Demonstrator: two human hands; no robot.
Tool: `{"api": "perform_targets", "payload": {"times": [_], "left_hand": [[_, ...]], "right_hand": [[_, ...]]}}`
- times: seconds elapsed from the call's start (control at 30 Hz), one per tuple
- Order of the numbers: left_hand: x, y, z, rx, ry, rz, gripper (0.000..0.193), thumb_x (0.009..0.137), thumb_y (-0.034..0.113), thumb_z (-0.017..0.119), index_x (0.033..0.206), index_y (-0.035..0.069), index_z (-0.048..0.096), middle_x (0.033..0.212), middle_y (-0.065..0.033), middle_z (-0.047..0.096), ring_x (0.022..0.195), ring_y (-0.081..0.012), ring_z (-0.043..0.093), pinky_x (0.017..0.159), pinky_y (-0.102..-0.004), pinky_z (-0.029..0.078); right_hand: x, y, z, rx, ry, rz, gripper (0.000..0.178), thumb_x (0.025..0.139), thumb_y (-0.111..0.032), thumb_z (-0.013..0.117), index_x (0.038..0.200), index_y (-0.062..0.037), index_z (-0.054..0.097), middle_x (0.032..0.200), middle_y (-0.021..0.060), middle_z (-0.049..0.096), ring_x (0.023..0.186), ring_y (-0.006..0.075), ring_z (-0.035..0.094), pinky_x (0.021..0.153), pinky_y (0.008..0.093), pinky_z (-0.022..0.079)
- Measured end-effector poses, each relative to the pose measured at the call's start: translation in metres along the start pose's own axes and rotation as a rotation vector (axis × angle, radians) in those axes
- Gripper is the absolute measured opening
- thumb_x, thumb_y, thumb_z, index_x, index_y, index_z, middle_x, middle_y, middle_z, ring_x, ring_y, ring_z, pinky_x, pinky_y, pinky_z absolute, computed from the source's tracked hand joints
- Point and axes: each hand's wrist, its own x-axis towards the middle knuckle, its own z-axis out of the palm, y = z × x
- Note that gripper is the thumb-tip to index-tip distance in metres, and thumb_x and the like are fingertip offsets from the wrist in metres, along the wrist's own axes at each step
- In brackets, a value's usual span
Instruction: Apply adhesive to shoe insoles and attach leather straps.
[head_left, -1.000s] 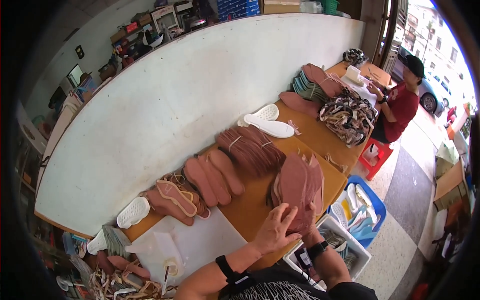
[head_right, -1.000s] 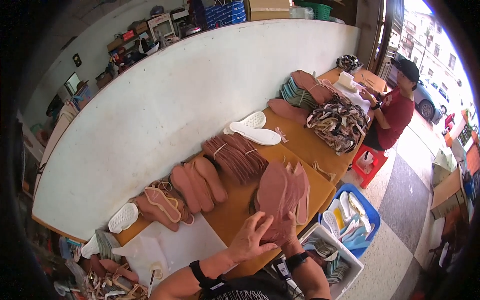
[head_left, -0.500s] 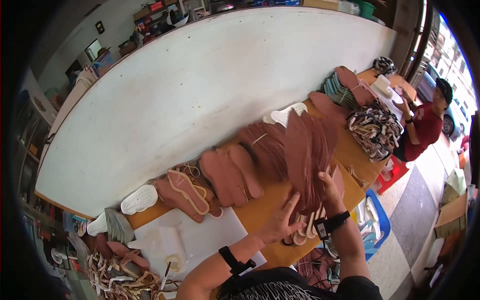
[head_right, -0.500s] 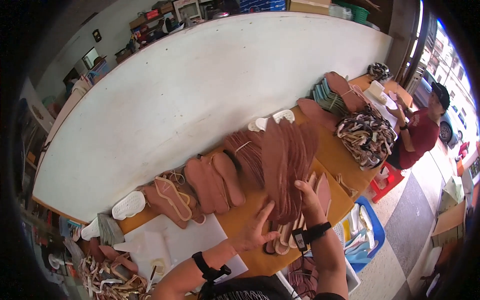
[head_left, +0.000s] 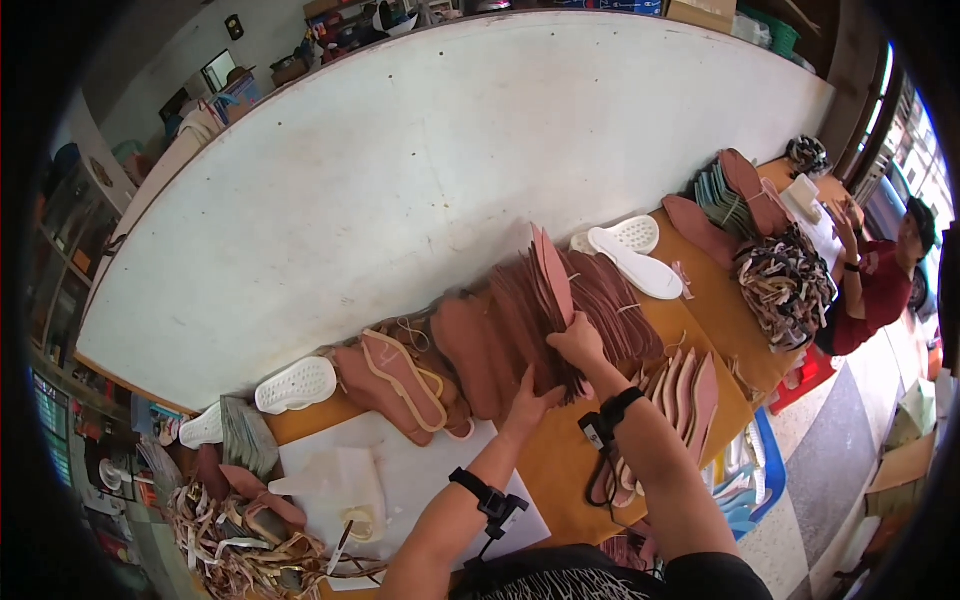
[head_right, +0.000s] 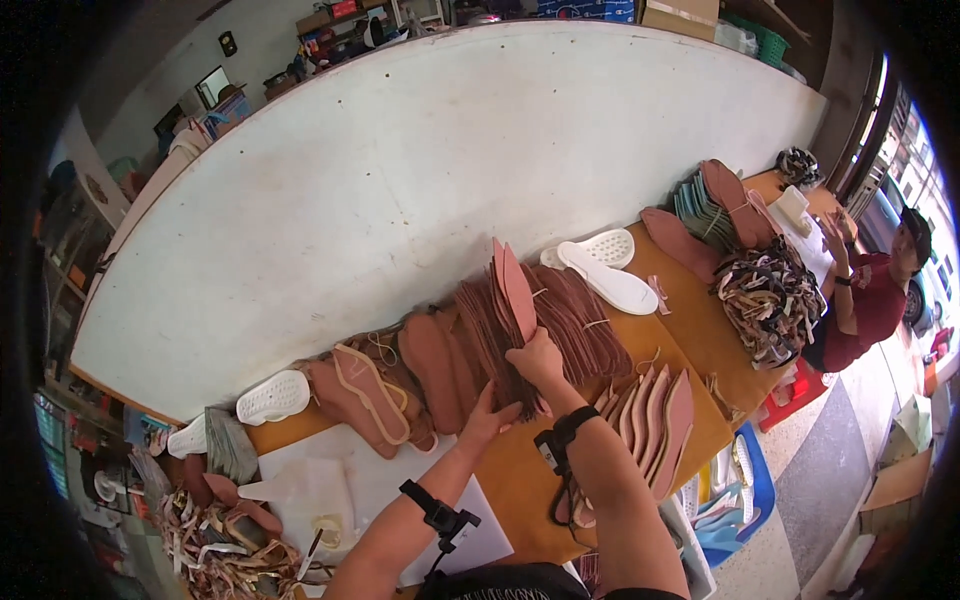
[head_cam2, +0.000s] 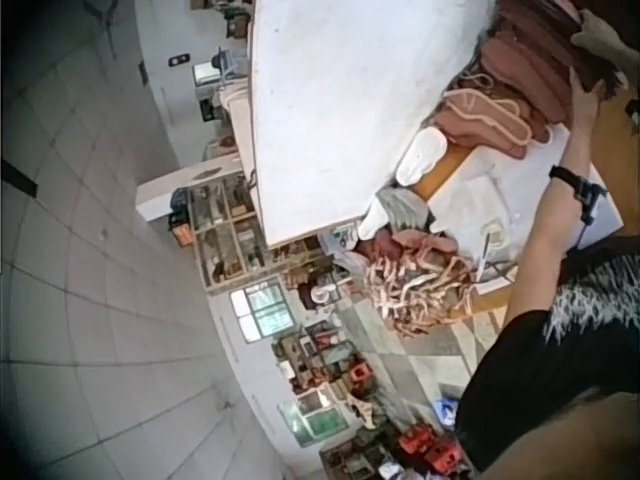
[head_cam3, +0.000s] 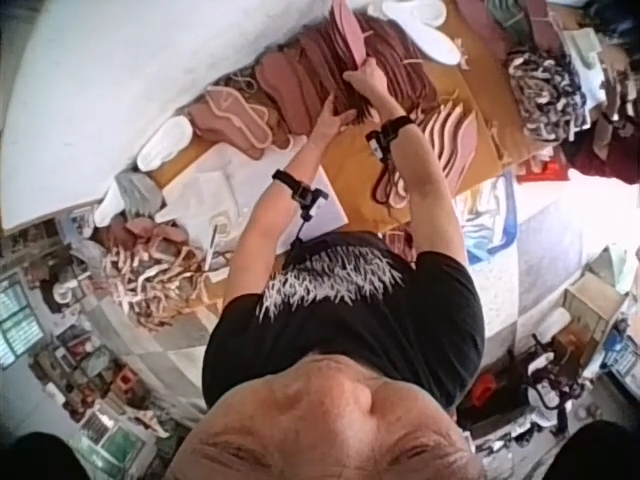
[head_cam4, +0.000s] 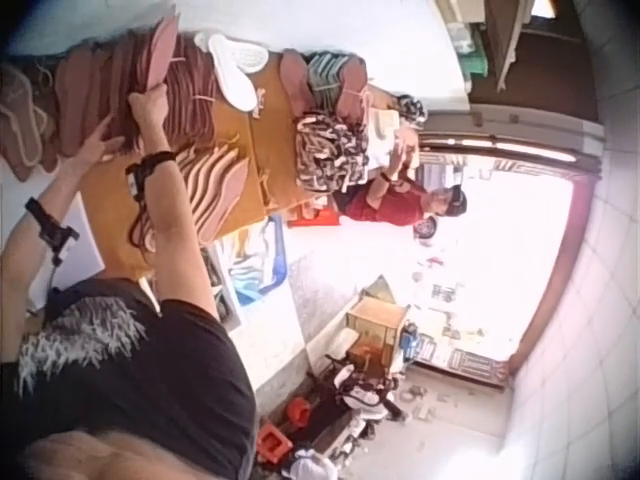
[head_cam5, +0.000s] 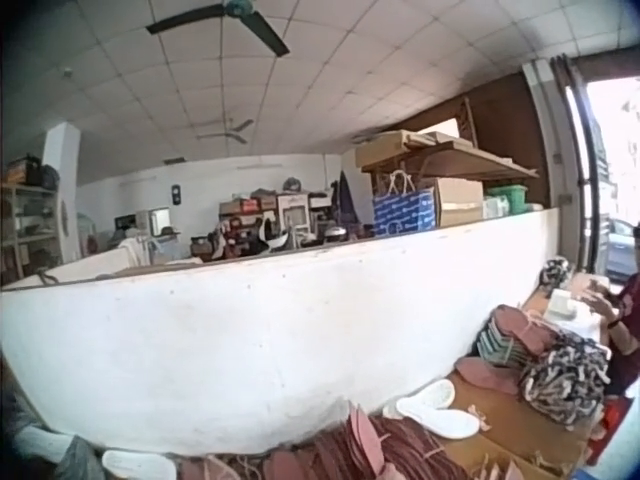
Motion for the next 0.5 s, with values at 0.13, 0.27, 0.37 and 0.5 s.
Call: {"api": "perform_targets", "payload": {"times": [0.13,0.27,0.37,0.5], "left_hand": [[0.018,-0.035,-0.01,0.11,0.014,0.308,0.08,0.07,0.012,0.065,0.131,-0.007,0.016,0.108,-0.0176,0.053,0.094,-0.0279,0.055,0.082,-0.029,0.043],[0.003,-0.029,0.013,0.443,-0.05,0.257,0.082,0.066,0.008,0.064,0.131,-0.007,0.016,0.113,-0.0256,0.049,0.104,-0.0318,0.051,0.087,-0.0317,0.041],[0.004,-0.029,0.018,0.425,-0.088,0.256,0.083,0.065,0.007,0.063,0.131,-0.005,0.015,0.114,-0.0267,0.047,0.106,-0.0324,0.05,0.089,-0.0318,0.039],[0.028,-0.061,-0.006,0.309,-0.08,0.29,0.085,0.065,0.006,0.063,0.132,-0.004,0.012,0.115,-0.0242,0.048,0.106,-0.0302,0.051,0.088,-0.0296,0.039]], "right_hand": [[-0.008,0.008,0.008,0.076,0.018,-0.05,0.063,0.06,-0.031,0.065,0.11,0.0037,0.046,0.099,0.0233,0.056,0.096,0.0348,0.054,0.083,0.0373,0.042],[-0.027,0.039,-0.005,0.155,0.112,-0.108,0.064,0.062,-0.033,0.067,0.112,0.0027,0.047,0.099,0.0222,0.057,0.095,0.033,0.055,0.081,0.0361,0.042],[-0.032,0.044,-0.013,0.143,0.229,-0.099,0.064,0.062,-0.035,0.069,0.109,0.0028,0.048,0.096,0.0229,0.058,0.093,0.0341,0.055,0.08,0.0361,0.043],[-0.028,0.034,-0.004,0.05,0.223,-0.198,0.056,0.063,-0.038,0.069,0.095,0.003,0.049,0.09,0.0253,0.056,0.09,0.038,0.054,0.077,0.0393,0.042]]}}
